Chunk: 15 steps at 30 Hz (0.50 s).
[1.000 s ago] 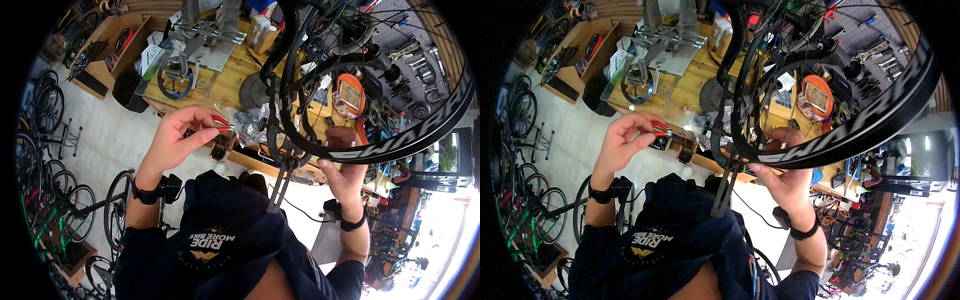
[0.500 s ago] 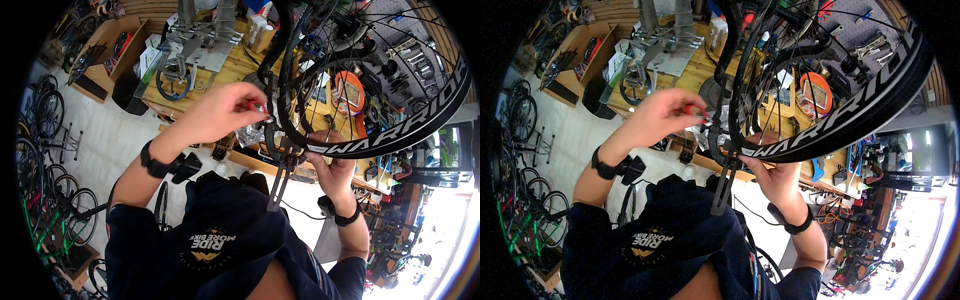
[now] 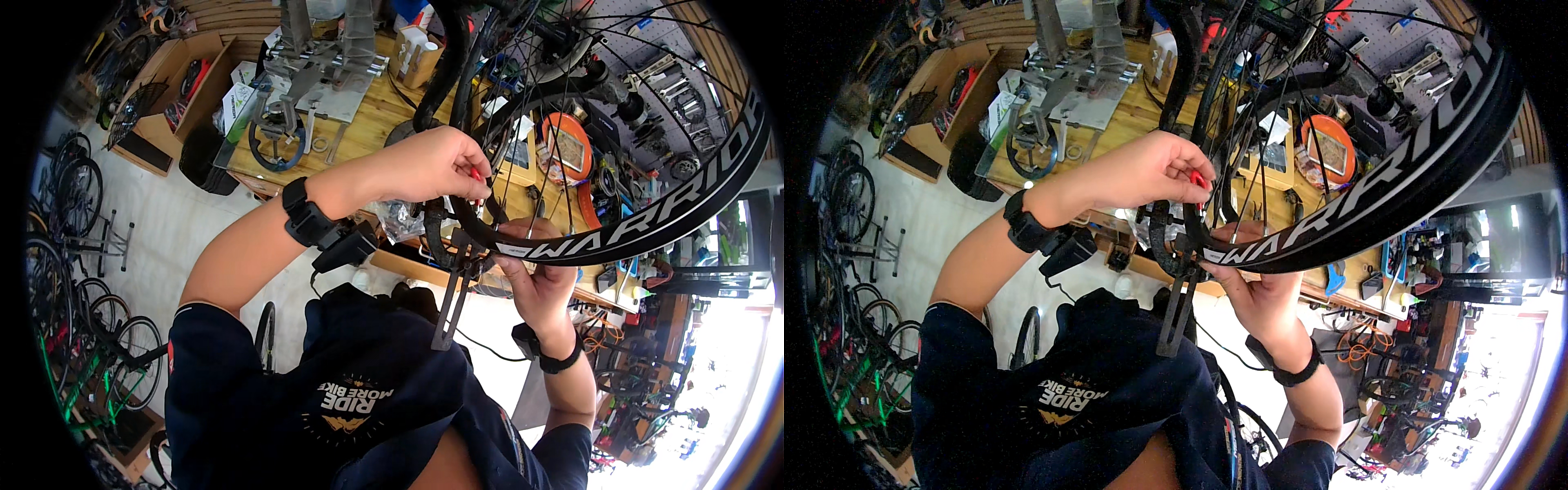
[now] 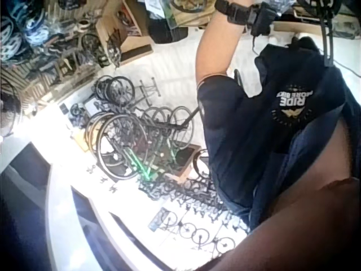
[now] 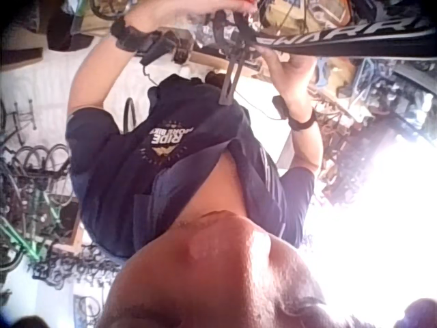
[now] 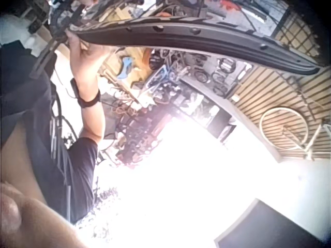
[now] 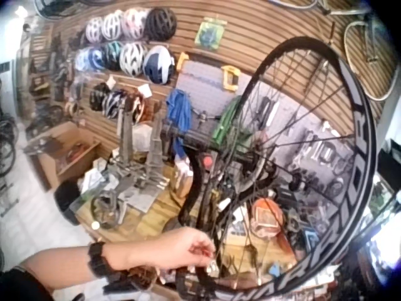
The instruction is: The person works on a bicycle wheel mounted on a stand using a small red tool. They handle the wheel by the rim and spokes, using the tool to manipulate a component on the wheel's surface.
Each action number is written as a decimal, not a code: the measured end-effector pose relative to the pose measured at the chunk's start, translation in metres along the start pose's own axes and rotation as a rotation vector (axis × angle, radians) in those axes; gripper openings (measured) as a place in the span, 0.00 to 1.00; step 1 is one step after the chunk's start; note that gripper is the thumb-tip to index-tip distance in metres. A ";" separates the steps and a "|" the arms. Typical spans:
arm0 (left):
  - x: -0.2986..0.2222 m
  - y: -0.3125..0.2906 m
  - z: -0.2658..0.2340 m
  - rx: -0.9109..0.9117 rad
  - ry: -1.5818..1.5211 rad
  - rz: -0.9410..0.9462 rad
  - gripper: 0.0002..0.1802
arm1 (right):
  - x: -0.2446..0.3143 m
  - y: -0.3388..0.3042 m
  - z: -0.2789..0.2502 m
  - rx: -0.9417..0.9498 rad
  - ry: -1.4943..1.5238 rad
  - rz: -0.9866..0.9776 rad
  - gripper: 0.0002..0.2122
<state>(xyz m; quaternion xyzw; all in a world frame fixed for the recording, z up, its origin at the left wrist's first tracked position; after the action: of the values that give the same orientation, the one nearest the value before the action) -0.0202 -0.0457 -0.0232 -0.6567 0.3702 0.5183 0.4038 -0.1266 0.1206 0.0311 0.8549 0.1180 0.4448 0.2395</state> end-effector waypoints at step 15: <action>-0.001 0.005 0.031 -0.083 -0.004 -0.007 0.17 | 0.001 0.002 -0.004 0.020 -0.069 -0.054 0.10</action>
<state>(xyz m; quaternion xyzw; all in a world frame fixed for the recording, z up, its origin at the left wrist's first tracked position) -0.0370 -0.0193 -0.0272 -0.6732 0.3454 0.5328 0.3789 -0.1292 0.1204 0.0346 0.8686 0.1371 0.4071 0.2470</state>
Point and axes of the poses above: each hand's wrist, its own y-axis towards the middle knuckle, its own z-axis out of the palm, x = y × z, the point moved 5 cm from there along y, towards the middle knuckle, and after that the axes turned 8 degrees about -z, right-handed, at the moved point
